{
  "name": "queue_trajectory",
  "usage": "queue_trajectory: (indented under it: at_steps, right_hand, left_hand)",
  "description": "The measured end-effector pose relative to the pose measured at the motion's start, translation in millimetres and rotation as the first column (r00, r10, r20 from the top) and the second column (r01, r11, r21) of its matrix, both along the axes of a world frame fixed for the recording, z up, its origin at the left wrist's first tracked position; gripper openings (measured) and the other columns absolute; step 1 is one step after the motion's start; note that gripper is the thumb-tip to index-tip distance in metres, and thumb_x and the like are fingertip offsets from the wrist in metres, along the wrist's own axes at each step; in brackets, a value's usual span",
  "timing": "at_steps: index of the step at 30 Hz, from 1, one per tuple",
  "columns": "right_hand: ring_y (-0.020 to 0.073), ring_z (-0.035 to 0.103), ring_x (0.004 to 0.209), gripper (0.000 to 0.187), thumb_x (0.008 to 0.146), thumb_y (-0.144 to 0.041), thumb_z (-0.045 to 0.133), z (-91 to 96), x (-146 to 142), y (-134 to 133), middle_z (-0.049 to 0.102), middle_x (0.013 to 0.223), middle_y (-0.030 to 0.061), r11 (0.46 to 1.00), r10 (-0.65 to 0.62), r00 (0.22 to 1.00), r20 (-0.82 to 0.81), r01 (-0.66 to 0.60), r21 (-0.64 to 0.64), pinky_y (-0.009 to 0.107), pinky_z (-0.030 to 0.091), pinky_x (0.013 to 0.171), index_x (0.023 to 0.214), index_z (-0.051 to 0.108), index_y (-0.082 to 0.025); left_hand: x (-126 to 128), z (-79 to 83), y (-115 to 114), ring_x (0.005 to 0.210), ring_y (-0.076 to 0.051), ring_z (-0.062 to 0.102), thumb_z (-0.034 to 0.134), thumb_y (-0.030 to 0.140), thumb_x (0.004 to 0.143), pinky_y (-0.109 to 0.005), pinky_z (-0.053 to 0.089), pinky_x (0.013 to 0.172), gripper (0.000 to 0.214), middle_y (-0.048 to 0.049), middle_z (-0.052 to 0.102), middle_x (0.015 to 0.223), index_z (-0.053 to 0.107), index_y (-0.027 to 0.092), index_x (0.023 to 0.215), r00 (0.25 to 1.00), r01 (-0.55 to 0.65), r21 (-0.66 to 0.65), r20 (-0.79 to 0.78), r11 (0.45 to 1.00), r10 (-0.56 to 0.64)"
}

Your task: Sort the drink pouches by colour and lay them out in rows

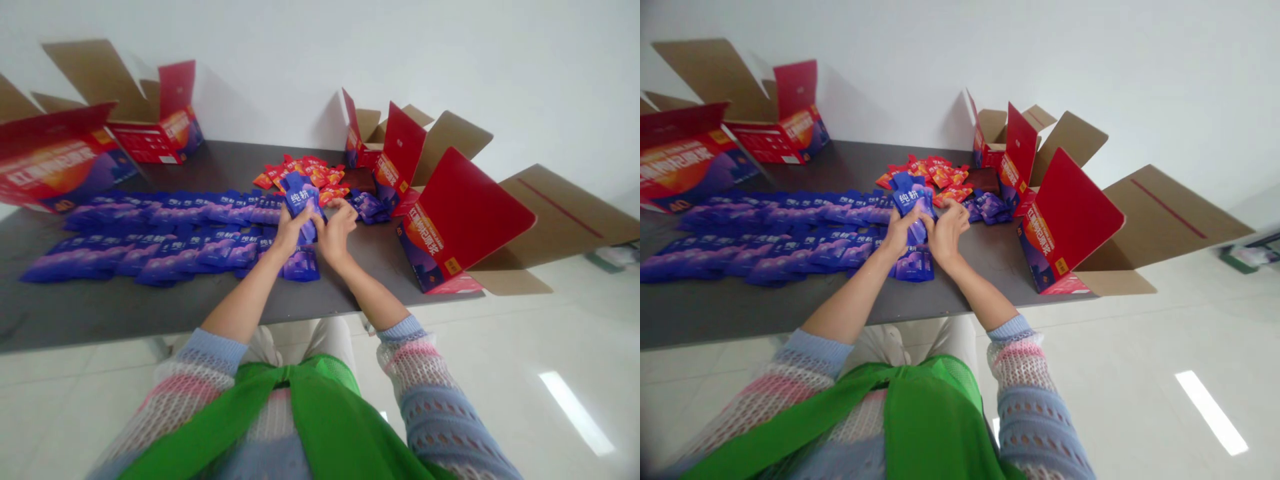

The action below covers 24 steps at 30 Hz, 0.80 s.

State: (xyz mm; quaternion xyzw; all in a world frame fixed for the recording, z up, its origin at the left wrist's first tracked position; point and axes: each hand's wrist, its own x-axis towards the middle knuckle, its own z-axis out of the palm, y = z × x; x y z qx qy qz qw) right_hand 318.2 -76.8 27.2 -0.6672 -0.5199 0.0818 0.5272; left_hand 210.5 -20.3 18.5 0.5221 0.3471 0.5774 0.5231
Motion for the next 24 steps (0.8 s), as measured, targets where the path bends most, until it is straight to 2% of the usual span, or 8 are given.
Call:
queue_trajectory:
  at_steps: [2, 4, 6, 8, 12, 18, 21, 24]
  right_hand:
    - [0.0351, 0.035, 0.146, 0.073, 0.09, -0.053, 0.068, 6.0, 8.1, -7.0, 0.047, 0.146, 0.0188, 0.996, 0.083, 0.994, -0.065, -0.085, -0.025, 0.057, 0.028, 0.122, 0.147, 0.036, -0.019]
    - [0.0336, 0.042, 0.142, 0.092, 0.083, -0.055, 0.077, 8.0, 21.3, -12.3, 0.048, 0.145, 0.0169, 0.958, 0.279, 0.942, -0.184, -0.287, -0.013, 0.054, 0.034, 0.121, 0.153, 0.027, -0.022]
    - [0.0311, 0.05, 0.136, 0.102, 0.076, -0.057, 0.083, 7.7, 36.1, -17.2, 0.049, 0.146, 0.0149, 0.867, 0.488, 0.823, -0.291, -0.495, 0.058, 0.05, 0.041, 0.118, 0.153, 0.025, -0.025]
    - [0.0286, 0.054, 0.133, 0.101, 0.072, -0.058, 0.085, 6.8, 48.7, -22.8, 0.049, 0.146, 0.0124, 0.797, 0.596, 0.727, -0.341, -0.585, 0.147, 0.046, 0.045, 0.116, 0.149, 0.029, -0.027]
    - [0.0253, 0.057, 0.126, 0.086, 0.068, -0.058, 0.086, 1.6, 59.0, -34.2, 0.059, 0.131, 0.0072, 0.815, 0.572, 0.708, -0.415, -0.546, 0.192, 0.041, 0.048, 0.113, 0.135, 0.041, -0.028]
    - [0.0239, 0.061, 0.116, 0.081, 0.06, -0.062, 0.089, -28.1, 52.9, -41.4, 0.062, 0.116, 0.004, 0.887, 0.453, 0.703, -0.548, -0.42, 0.193, 0.041, 0.051, 0.109, 0.116, 0.042, -0.03]
    - [0.0249, 0.058, 0.123, 0.081, 0.061, -0.068, 0.086, -43.1, 51.4, -44.2, 0.061, 0.122, 0.0058, 0.914, 0.4, 0.733, -0.551, -0.366, 0.176, 0.042, 0.048, 0.113, 0.117, 0.041, -0.03]
    - [0.0256, 0.056, 0.126, 0.082, 0.066, -0.068, 0.082, -51.7, 52.8, -49.7, 0.058, 0.128, 0.0084, 0.932, 0.358, 0.78, -0.514, -0.327, 0.153, 0.043, 0.047, 0.114, 0.124, 0.04, -0.029]
  left_hand:
    - [-5.1, 3.7, -5.7, 0.11, -0.026, 0.072, 0.08, 0.053, 0.076, -0.041, 0.057, 0.098, 0.06, -0.0098, 0.074, 0.113, 0.061, 0.019, 0.121, 0.991, 0.132, 0.004, -0.008, 0.991, -0.132]
    - [-7.3, 6.5, -11.1, 0.111, -0.028, 0.071, 0.085, 0.055, 0.071, -0.041, 0.056, 0.099, 0.065, -0.0109, 0.074, 0.114, 0.062, 0.018, 0.119, 0.975, 0.217, 0.042, -0.064, 0.975, -0.214]
    - [-3.9, 7.6, -16.6, 0.114, -0.029, 0.07, 0.085, 0.059, 0.07, -0.041, 0.055, 0.102, 0.069, -0.0127, 0.073, 0.119, 0.061, 0.017, 0.119, 0.966, 0.232, 0.123, -0.144, 0.965, -0.213]
    - [4.5, 6.5, -22.5, 0.12, -0.03, 0.068, 0.083, 0.059, 0.073, -0.042, 0.053, 0.107, 0.069, -0.0141, 0.071, 0.125, 0.06, 0.017, 0.123, 0.966, 0.187, 0.233, -0.221, 0.954, -0.135]
    - [21.2, -0.4, -32.1, 0.131, -0.032, 0.062, 0.078, 0.053, 0.081, -0.044, 0.046, 0.115, 0.063, -0.0155, 0.068, 0.128, 0.057, 0.017, 0.129, 0.941, 0.151, 0.392, -0.338, 0.908, -0.011]
    - [21.4, -6.0, -36.8, 0.114, -0.03, 0.068, 0.061, 0.05, 0.092, -0.044, 0.05, 0.109, 0.046, -0.0126, 0.072, 0.114, 0.058, 0.017, 0.125, 0.856, 0.422, 0.34, -0.454, 0.84, -0.247]
    - [22.6, -3.2, -43.2, 0.098, -0.03, 0.07, 0.065, 0.05, 0.09, -0.044, 0.053, 0.1, 0.037, -0.0086, 0.07, 0.093, 0.061, 0.018, 0.109, 0.814, 0.441, 0.245, -0.514, 0.863, -0.27]
    - [26.8, -0.3, -52.0, 0.097, -0.031, 0.069, 0.074, 0.05, 0.084, -0.046, 0.053, 0.099, 0.043, -0.0071, 0.067, 0.09, 0.059, 0.019, 0.11, 0.798, 0.443, 0.223, -0.539, 0.868, -0.269]
